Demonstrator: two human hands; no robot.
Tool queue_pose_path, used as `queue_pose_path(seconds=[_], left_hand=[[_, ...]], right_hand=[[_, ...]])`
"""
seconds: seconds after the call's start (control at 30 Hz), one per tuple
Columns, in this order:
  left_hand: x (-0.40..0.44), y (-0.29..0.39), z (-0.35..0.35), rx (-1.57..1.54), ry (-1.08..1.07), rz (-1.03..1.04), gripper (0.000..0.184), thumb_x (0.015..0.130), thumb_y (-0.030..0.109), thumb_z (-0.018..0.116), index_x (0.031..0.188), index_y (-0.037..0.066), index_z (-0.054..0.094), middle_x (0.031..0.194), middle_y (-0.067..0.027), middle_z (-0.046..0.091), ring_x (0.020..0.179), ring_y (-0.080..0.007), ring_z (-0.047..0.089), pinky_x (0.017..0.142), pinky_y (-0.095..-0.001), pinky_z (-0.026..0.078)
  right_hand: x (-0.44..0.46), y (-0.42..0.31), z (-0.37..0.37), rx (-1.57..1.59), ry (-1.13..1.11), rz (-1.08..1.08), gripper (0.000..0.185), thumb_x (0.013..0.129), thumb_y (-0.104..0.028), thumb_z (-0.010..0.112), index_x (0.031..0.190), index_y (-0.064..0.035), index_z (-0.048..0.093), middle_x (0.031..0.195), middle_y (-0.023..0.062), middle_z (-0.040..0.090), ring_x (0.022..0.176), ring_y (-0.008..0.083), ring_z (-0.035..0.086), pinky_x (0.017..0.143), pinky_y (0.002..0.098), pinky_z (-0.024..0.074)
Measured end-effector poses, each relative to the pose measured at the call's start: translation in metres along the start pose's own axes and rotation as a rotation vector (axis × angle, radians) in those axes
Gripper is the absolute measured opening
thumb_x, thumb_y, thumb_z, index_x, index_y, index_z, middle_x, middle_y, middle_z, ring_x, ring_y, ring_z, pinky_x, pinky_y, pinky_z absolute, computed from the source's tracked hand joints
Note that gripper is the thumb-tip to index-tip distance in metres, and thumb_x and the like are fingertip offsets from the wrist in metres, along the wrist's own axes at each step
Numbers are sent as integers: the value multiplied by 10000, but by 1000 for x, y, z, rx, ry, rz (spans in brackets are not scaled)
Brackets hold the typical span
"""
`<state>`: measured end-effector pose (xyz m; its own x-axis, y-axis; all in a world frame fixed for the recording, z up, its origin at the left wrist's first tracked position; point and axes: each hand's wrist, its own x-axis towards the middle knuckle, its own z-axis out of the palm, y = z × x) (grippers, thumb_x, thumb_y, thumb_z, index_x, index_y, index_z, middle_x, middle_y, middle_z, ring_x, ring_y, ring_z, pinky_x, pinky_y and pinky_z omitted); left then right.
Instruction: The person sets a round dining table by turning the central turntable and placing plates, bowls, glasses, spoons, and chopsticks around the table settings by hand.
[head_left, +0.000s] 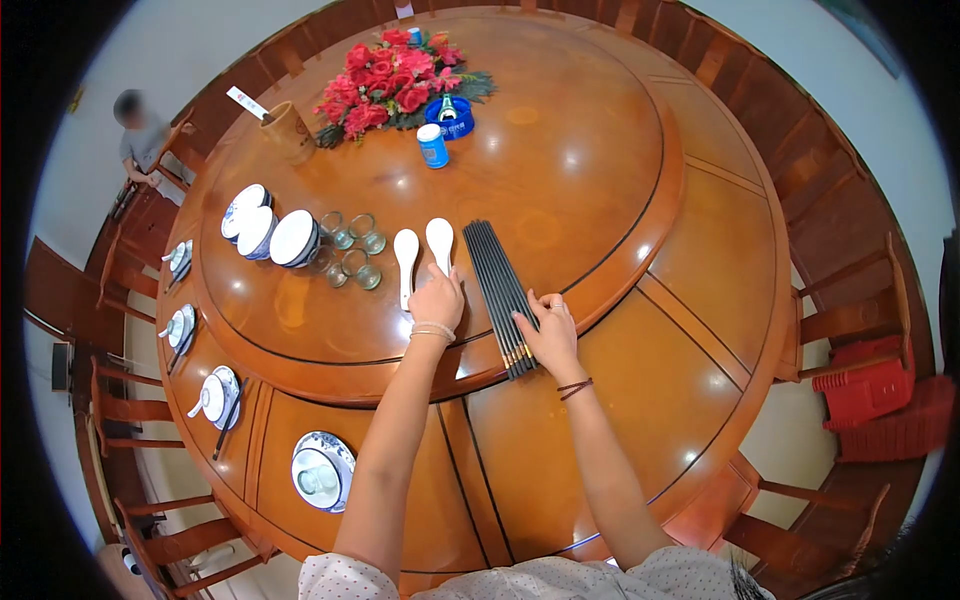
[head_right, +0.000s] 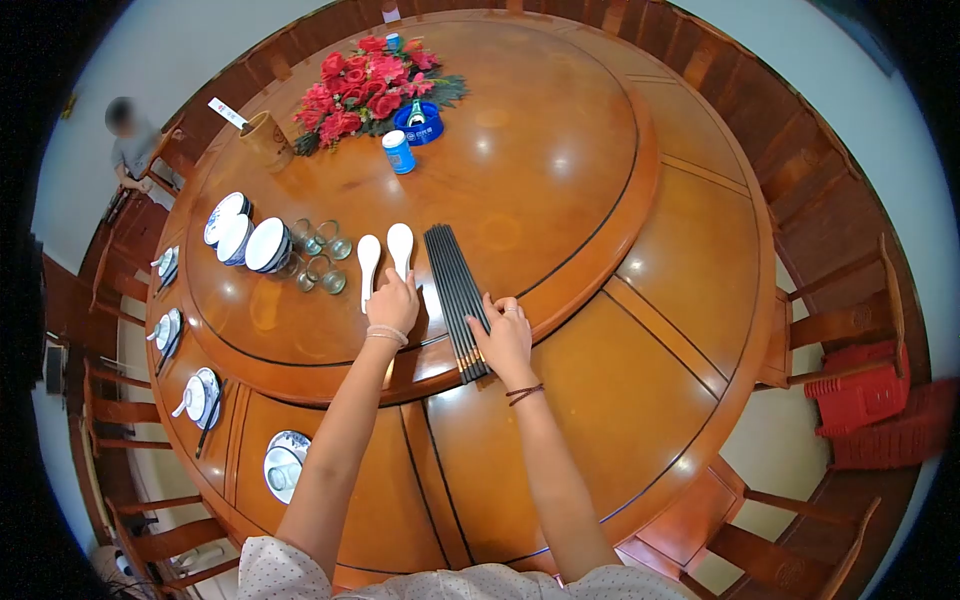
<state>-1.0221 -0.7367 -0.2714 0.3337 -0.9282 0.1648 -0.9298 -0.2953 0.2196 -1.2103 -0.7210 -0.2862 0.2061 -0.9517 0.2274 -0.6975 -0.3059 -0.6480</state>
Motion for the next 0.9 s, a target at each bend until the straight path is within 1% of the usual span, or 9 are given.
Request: queue_pose_path(seconds=[0.23, 0.4, 0.53, 0.57, 0.6, 0.67, 0.73, 0.83, 0.9], left_hand=[[-4, -6, -4, -19, -10, -48, 402, 877, 408, 411, 895, 7, 421, 595, -189, 595, 555, -355, 602, 507, -441, 475], [-7, -4, -12, -64, -75, -98, 530, 816, 516, 463, 942, 2, 433, 671, -222, 610, 632, -383, 611, 558, -460, 479], [-10, -6, -13, -57, -61, -127, 539, 799, 527, 482, 965, 18, 422, 677, -206, 615, 636, -363, 618, 559, -440, 483], [-13, -7, -12, -119, -63, -119, 578, 791, 499, 515, 1068, 8, 389, 677, -206, 612, 638, -368, 612, 560, -439, 480], [-20, -6, -14, -120, -58, -126, 578, 791, 499, 515, 1068, 8, 389, 677, -206, 612, 638, -368, 612, 560, -439, 480], [-46, -4, -23, -166, -12, -85, 687, 777, 445, 550, 1189, -41, 294, 674, -195, 612, 612, -367, 601, 544, -441, 467], [-83, -3, -41, -202, -94, -98, 708, 800, 390, 546, 1261, -39, 222, 695, -198, 608, 635, -361, 597, 547, -423, 460], [-169, -20, -64, -386, -8, -40, 613, 802, 268, 585, 1261, -13, 291, 638, -83, 584, 558, -265, 584, 496, -361, 453], [-239, -33, -96, -388, 33, -79, 528, 791, 244, 599, 1212, 13, 381, 633, -69, 582, 523, -246, 574, 479, -348, 452]], right_hand=[[-7, -2, -1, 50, -44, -37, 547, 727, -355, 657, 1144, -20, 540, 959, 107, 492, 932, 266, 478, 797, 360, 392], [-12, -4, 0, 52, -39, -45, 596, 704, -370, 675, 1154, -7, 529, 973, 107, 489, 937, 265, 472, 803, 360, 389], [-11, -5, 0, 85, -68, -29, 634, 686, -384, 688, 1162, -1, 522, 978, 110, 487, 940, 266, 468, 813, 360, 386], [-10, -5, -1, 104, -78, -25, 638, 685, -386, 689, 1163, 1, 521, 978, 113, 487, 940, 267, 467, 817, 359, 385], [-9, -3, 0, 105, -82, -33, 638, 685, -386, 689, 1163, 1, 521, 978, 113, 487, 940, 267, 467, 817, 359, 385], [-10, -1, 2, 125, -84, -40, 636, 692, -391, 684, 1165, 2, 521, 975, 116, 485, 943, 270, 465, 824, 354, 384], [-10, -3, -2, 115, -101, -35, 637, 693, -398, 682, 1162, 3, 523, 983, 124, 487, 955, 273, 466, 829, 352, 383], [-7, 5, 2, 193, -100, 1, 637, 696, -410, 678, 1149, 12, 529, 976, 145, 499, 937, 293, 487, 804, 365, 403], [-4, 9, -2, 147, -104, -44, 613, 694, -410, 680, 1109, 22, 552, 947, 155, 508, 909, 296, 506, 792, 357, 418]])
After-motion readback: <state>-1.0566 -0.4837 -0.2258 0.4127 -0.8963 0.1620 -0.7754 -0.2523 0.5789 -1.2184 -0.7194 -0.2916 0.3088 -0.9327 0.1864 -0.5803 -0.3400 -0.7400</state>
